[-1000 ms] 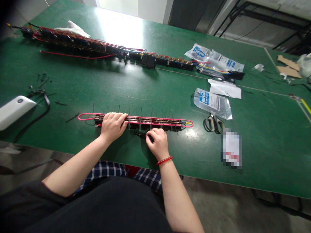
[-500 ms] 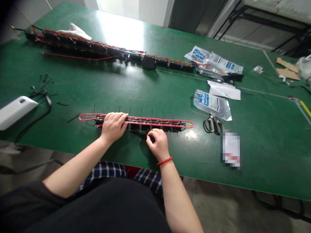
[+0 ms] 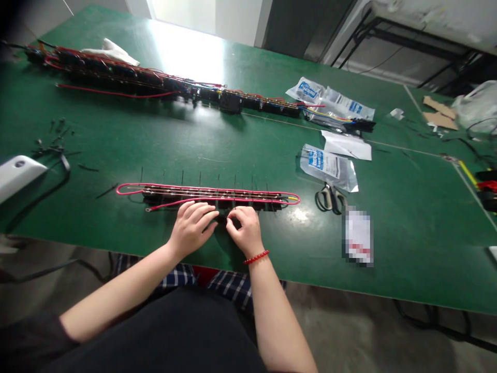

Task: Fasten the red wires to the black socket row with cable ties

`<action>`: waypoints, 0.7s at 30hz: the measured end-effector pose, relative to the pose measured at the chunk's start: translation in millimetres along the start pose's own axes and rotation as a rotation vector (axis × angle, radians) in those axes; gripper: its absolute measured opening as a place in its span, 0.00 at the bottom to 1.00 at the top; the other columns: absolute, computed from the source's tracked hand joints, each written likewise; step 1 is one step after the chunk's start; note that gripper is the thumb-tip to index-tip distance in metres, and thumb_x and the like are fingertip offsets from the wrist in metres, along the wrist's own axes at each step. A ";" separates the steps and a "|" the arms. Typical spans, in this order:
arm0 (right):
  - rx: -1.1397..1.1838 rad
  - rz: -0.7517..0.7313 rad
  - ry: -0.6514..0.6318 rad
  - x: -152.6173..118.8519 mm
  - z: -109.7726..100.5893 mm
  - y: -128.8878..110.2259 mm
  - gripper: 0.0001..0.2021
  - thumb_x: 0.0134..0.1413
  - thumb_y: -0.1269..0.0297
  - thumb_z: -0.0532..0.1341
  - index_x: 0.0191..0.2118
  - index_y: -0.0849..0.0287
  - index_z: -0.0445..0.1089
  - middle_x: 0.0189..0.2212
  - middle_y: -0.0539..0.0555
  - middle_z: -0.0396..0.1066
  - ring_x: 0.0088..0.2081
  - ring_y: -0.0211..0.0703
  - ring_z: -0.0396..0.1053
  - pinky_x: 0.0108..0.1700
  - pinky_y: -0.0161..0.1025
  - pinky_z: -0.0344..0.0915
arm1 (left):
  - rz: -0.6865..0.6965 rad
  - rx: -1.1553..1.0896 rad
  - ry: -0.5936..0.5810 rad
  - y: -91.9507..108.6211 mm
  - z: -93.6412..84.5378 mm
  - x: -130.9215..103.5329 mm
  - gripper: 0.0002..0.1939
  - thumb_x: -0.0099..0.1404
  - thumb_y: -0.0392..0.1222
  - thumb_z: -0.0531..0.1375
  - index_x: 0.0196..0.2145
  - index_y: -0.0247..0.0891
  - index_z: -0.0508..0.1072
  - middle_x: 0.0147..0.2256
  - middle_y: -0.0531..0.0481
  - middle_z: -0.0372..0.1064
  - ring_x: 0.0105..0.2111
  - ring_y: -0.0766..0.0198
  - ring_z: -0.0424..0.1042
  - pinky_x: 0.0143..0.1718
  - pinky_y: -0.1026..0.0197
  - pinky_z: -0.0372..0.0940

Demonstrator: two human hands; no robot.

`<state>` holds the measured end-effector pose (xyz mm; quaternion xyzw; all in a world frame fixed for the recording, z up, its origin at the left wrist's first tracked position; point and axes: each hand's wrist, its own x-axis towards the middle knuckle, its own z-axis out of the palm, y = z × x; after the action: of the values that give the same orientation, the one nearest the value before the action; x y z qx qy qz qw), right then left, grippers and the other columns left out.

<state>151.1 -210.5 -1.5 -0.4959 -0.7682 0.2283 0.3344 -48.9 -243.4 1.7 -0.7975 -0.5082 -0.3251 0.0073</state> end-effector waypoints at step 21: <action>0.183 -0.026 -0.017 -0.7 -6.9 -0.8 0.06 0.55 0.68 0.63 0.39 0.52 0.74 0.38 0.52 0.78 0.43 0.47 0.73 0.50 0.49 0.71 | 0.052 0.020 -0.092 -7.0 6.2 -1.7 0.09 0.73 0.38 0.55 0.41 0.42 0.76 0.38 0.50 0.78 0.37 0.61 0.74 0.40 0.55 0.64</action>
<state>155.8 -211.3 3.4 -0.4515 -0.7531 0.2975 0.3749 -51.9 -239.2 -6.2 -0.8245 -0.4903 -0.2826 0.0002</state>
